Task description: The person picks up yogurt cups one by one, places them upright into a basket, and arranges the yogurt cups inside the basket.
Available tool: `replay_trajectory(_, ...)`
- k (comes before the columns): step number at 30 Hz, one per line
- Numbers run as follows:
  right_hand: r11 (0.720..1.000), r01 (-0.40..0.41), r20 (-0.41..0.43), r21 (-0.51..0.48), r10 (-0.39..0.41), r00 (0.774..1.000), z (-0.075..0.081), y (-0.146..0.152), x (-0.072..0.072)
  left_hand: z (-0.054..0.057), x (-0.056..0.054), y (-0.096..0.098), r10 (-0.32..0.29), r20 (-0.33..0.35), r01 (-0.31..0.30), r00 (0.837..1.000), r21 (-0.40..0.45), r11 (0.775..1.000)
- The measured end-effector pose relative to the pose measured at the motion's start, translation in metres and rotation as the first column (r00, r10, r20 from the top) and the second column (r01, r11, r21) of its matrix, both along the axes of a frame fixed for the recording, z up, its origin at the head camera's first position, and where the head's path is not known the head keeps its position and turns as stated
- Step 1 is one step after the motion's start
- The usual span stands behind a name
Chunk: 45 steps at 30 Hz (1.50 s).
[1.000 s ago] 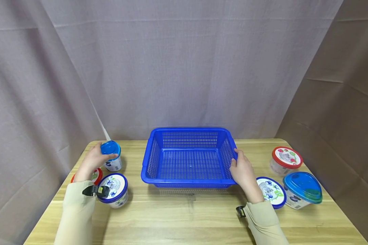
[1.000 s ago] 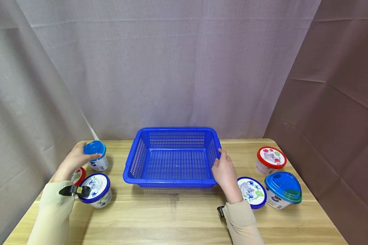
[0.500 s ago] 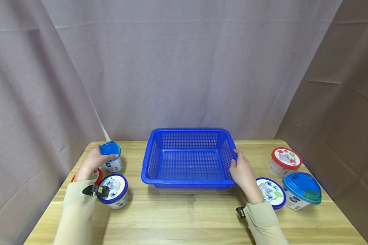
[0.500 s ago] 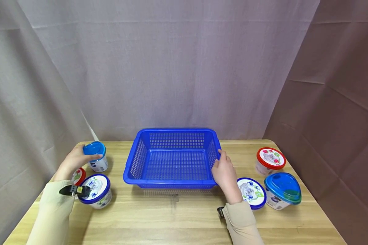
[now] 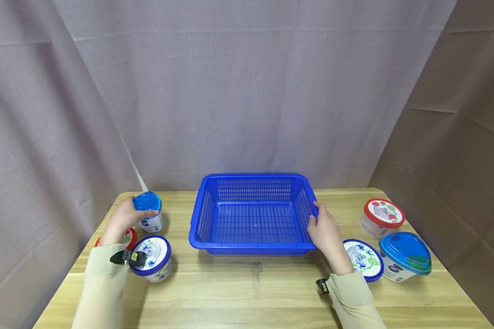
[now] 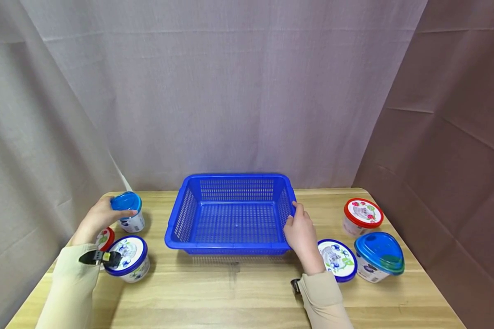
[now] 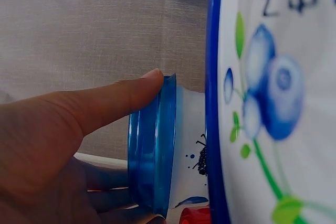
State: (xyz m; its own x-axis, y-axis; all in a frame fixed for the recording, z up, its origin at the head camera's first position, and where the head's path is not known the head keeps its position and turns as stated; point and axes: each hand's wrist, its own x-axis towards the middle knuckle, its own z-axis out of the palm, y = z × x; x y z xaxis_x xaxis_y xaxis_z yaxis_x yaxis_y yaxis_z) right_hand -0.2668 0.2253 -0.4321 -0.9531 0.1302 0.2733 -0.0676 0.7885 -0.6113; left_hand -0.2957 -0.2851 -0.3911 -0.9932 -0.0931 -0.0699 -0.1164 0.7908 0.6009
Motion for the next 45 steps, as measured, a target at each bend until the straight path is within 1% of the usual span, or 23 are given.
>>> replay_trajectory(3, 1.0, 0.001, 0.0, 0.0, -0.001, 1.0, 0.0, 0.0, 0.0, -0.001, 0.001, 0.001, 0.01, 0.003, -0.01, 1.0, -0.001, 1.0)
replay_trajectory(7, 1.0, 0.001, 0.005, -0.004, -0.001, 1.0, 0.0, 0.0, 0.0, 0.0, 0.002, 0.001, 0.006, -0.007, -0.006, 1.0, 0.011, 1.0)
replay_trajectory(11, 1.0, -0.002, 0.008, -0.007, 0.002, 1.0, 0.0, 0.0, 0.0, 0.003, 0.003, 0.002, -0.013, -0.042, 0.014, 0.999, 0.024, 1.0)
replay_trajectory(15, 1.0, -0.004, 0.004, -0.01, 0.004, 1.0, 0.001, 0.001, 0.0, 0.008, 0.002, 0.002, -0.043, -0.105, 0.045, 0.993, 0.013, 0.999)
replay_trajectory(18, 1.0, -0.004, 0.005, -0.013, 0.004, 1.0, 0.002, 0.001, 0.0, 0.013, 0.0, 0.002, -0.053, -0.129, 0.054, 0.99, 0.007, 0.999)
replay_trajectory(24, 1.0, -0.002, 0.014, -0.011, 0.003, 1.0, 0.002, 0.0, -0.001, 0.022, 0.0, 0.001, -0.034, -0.1, 0.034, 0.994, -0.002, 0.999)
replay_trajectory(28, 1.0, -0.005, 0.012, -0.008, 0.005, 1.0, 0.001, 0.0, -0.001, 0.029, -0.001, 0.002, -0.041, -0.117, 0.041, 0.992, -0.001, 0.999)
replay_trajectory(32, 1.0, -0.004, 0.007, -0.008, 0.004, 1.0, 0.001, 0.0, 0.0, 0.039, -0.002, 0.006, -0.039, -0.136, 0.039, 0.99, -0.006, 0.999)
replay_trajectory(39, 1.0, 0.0, 0.012, -0.007, 0.0, 1.0, 0.002, 0.0, 0.0, 0.057, -0.005, 0.013, -0.058, -0.178, 0.049, 0.982, -0.051, 0.997)
replay_trajectory(45, 1.0, -0.001, 0.013, -0.007, 0.001, 1.0, 0.002, 0.0, 0.0, 0.068, -0.007, 0.018, -0.046, -0.176, 0.039, 0.983, -0.041, 0.998)
